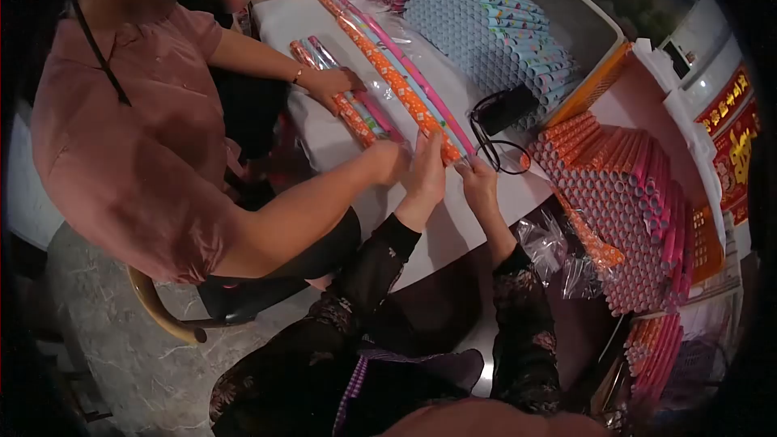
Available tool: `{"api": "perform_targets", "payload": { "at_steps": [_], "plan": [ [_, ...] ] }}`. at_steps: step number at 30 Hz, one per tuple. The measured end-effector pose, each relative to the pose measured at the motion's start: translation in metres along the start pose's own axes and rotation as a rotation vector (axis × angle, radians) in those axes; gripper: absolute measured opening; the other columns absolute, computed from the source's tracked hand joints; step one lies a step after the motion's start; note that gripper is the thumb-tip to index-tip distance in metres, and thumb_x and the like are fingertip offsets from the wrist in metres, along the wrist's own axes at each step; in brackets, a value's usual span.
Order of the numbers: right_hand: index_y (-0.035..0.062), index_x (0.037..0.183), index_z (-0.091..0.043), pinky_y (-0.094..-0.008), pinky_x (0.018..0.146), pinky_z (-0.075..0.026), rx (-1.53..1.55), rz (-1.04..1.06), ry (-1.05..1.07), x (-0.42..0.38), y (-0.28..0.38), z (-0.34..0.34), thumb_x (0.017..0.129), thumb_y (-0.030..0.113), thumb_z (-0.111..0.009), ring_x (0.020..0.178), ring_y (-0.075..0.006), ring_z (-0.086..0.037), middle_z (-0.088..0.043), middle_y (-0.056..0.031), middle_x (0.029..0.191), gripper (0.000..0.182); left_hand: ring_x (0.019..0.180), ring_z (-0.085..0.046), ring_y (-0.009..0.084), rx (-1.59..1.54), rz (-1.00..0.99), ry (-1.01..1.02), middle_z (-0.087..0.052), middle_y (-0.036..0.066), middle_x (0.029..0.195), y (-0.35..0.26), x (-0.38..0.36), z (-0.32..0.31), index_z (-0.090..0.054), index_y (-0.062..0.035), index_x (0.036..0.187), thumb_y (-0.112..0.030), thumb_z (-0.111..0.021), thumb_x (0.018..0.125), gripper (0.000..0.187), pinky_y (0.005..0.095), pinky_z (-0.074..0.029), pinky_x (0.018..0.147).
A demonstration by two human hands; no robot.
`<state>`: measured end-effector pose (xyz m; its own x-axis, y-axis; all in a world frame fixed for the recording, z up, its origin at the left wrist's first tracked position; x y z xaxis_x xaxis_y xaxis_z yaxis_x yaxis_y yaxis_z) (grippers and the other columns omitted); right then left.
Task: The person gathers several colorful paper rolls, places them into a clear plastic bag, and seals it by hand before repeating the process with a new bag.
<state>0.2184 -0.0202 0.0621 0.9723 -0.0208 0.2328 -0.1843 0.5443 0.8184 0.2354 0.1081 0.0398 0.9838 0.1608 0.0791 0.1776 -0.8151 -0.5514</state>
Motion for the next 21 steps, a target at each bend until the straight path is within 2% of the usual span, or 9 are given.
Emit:
{"api": "perform_targets", "payload": {
  "at_steps": [2, 7, 9, 11, 13, 15, 17, 19, 21],
  "plan": [
    [-0.0028, 0.085, -0.066, -0.0291, 0.062, -0.044, 0.099, 0.117, 0.025, 0.03, 0.011, -0.023, 0.086, 0.01, -0.061, 0.067, -0.0117, -0.055, -0.064, -0.0061, 0.071, 0.014, 0.084, -0.049, 0.0099, -0.013, 0.028, -0.04, -0.049, -0.001, 0.095, -0.003, 0.014, 0.003, -0.047, -0.0084, 0.119, -0.035, -0.044, 0.101, 0.032, 0.0279, -0.043, 0.075],
    [-0.0027, 0.083, -0.066, -0.0304, 0.064, -0.048, 0.216, 0.078, 0.101, 0.079, 0.005, -0.059, 0.086, 0.009, -0.059, 0.065, -0.0138, -0.058, -0.067, -0.006, 0.074, 0.014, 0.088, -0.049, 0.0113, -0.004, -0.001, -0.118, -0.05, 0.0, 0.099, 0.004, 0.036, 0.016, -0.047, -0.0062, 0.124, -0.046, -0.041, 0.101, 0.046, 0.0286, -0.042, 0.079],
    [-0.0031, 0.082, -0.065, -0.0321, 0.06, -0.047, 0.309, -0.057, 0.126, 0.09, 0.001, -0.066, 0.086, 0.01, -0.06, 0.063, -0.0138, -0.057, -0.064, -0.0068, 0.069, 0.015, 0.114, -0.05, 0.0175, 0.139, 0.023, -0.084, -0.05, 0.007, 0.128, 0.004, 0.033, 0.013, -0.027, -0.0035, 0.146, -0.044, -0.04, 0.102, 0.06, 0.0296, -0.039, 0.098],
    [-0.0024, 0.081, -0.065, -0.0331, 0.056, -0.044, 0.13, -0.027, 0.12, 0.094, 0.018, -0.063, 0.084, 0.013, -0.062, 0.061, -0.013, -0.055, -0.06, -0.0073, 0.064, 0.016, 0.116, -0.046, 0.0165, 0.172, 0.079, 0.011, -0.049, 0.008, 0.127, 0.032, 0.041, 0.033, -0.038, -0.0004, 0.138, -0.052, -0.032, 0.102, 0.064, 0.0297, -0.036, 0.101],
    [-0.0014, 0.076, -0.064, -0.0337, 0.055, -0.043, 0.024, 0.065, 0.119, 0.116, -0.002, -0.081, 0.082, 0.016, -0.064, 0.059, -0.0129, -0.054, -0.057, -0.0081, 0.061, 0.018, 0.127, -0.042, 0.0204, 0.584, -0.058, -0.061, -0.044, 0.012, 0.138, 0.006, -0.003, 0.018, -0.033, 0.0013, 0.142, -0.048, -0.03, 0.104, 0.062, 0.0307, -0.032, 0.105],
    [-0.0002, 0.072, -0.065, -0.0358, 0.056, -0.044, -0.031, 0.111, 0.103, 0.138, -0.032, -0.105, 0.08, 0.022, -0.066, 0.058, -0.018, -0.057, -0.059, -0.0121, 0.063, 0.024, 0.13, -0.042, 0.0244, 0.688, -0.113, -0.09, -0.043, 0.016, 0.142, 0.038, -0.024, 0.034, -0.033, 0.0034, 0.143, -0.04, -0.034, 0.104, 0.058, 0.0328, -0.032, 0.106],
    [0.0001, 0.071, -0.066, -0.0397, 0.057, -0.046, -0.25, 0.384, 0.121, 0.152, -0.033, -0.127, 0.08, 0.03, -0.066, 0.059, -0.0264, -0.06, -0.061, -0.0171, 0.064, 0.031, 0.114, -0.055, 0.0359, 0.766, -0.047, -0.078, -0.058, 0.027, 0.119, 0.053, -0.048, 0.042, -0.048, 0.0056, 0.13, -0.025, -0.043, 0.101, 0.043, 0.0383, -0.042, 0.096],
    [0.0002, 0.072, -0.066, -0.0414, 0.058, -0.047, -0.297, 0.428, 0.188, 0.158, -0.016, -0.14, 0.079, 0.032, -0.066, 0.061, -0.0305, -0.061, -0.062, -0.0184, 0.066, 0.033, 0.098, -0.058, 0.0435, 1.014, 0.119, 0.377, -0.061, 0.029, 0.102, 0.067, -0.059, 0.026, -0.056, 0.0057, 0.114, -0.011, -0.046, 0.093, 0.029, 0.0448, -0.047, 0.085],
    [0.0002, 0.073, -0.067, -0.0431, 0.059, -0.048, -0.348, 0.469, 0.249, 0.162, 0.005, -0.153, 0.079, 0.034, -0.066, 0.063, -0.0345, -0.062, -0.062, -0.0198, 0.067, 0.035, 0.082, -0.057, 0.0441, 1.494, 0.119, 0.814, -0.061, 0.026, 0.083, 0.069, -0.083, 0.002, -0.059, 0.0055, 0.094, -0.004, -0.049, 0.085, 0.017, 0.0484, -0.046, 0.074]
  ]
}}
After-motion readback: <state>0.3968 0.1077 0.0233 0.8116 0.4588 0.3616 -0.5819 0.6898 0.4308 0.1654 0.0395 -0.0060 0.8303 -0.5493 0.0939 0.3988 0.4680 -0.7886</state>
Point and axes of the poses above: each hand's wrist, its own x-axis towards the middle knuckle, its own z-axis out of the back of the hand, y = z × x, the point moved 8 cm from there along x, towards the middle knuckle
